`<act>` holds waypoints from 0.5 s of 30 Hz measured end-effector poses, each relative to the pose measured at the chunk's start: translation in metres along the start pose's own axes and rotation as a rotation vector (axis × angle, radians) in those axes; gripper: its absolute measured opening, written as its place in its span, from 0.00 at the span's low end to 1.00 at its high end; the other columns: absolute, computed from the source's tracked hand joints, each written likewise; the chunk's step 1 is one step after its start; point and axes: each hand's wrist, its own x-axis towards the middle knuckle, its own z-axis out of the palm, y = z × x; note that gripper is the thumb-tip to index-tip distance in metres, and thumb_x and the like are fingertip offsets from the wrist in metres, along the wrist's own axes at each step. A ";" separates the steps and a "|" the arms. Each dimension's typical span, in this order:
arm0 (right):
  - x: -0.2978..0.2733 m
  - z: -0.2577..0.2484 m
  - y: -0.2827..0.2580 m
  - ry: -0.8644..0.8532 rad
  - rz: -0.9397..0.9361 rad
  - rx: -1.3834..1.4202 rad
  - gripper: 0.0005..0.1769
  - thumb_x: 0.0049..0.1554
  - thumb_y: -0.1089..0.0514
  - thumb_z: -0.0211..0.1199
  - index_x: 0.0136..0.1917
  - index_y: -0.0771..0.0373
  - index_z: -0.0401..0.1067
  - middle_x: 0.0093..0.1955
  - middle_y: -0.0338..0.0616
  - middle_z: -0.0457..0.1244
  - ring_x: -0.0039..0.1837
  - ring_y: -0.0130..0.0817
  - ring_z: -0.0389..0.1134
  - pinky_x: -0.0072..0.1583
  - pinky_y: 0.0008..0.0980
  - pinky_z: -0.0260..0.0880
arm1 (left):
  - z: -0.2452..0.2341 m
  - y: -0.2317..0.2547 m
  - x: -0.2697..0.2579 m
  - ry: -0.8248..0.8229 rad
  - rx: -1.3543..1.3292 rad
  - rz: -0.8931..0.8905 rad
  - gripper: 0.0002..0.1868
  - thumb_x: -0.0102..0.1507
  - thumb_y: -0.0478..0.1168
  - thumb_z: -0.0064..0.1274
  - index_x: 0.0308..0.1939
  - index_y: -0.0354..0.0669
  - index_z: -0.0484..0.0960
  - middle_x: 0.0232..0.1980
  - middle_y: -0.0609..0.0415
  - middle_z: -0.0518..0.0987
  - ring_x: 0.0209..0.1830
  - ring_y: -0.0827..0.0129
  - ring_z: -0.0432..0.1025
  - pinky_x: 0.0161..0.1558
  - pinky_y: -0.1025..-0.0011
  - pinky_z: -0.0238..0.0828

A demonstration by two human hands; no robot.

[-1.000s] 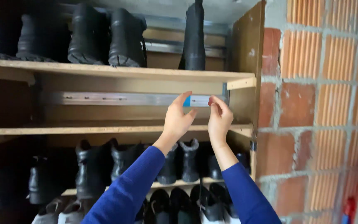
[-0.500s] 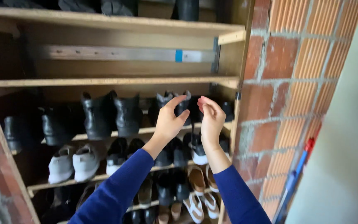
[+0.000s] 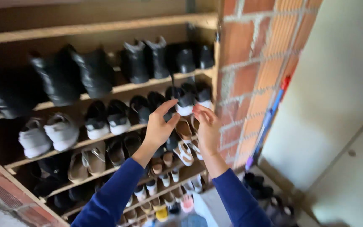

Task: The person picks up various pairs of shoes, including black boots and beige boots, from a bench and places them onto shelves in a wooden shoe rack. The person handles the shoes by hand, arranging them in pairs on the shelves.

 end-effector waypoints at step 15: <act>-0.108 -0.147 0.070 0.249 0.275 -0.024 0.11 0.58 0.71 0.56 0.51 0.69 0.78 0.48 0.57 0.72 0.51 0.42 0.75 0.58 0.37 0.77 | 0.075 -0.027 -0.136 -0.146 -0.091 -0.200 0.24 0.64 0.34 0.58 0.65 0.47 0.79 0.61 0.46 0.80 0.65 0.47 0.71 0.67 0.51 0.65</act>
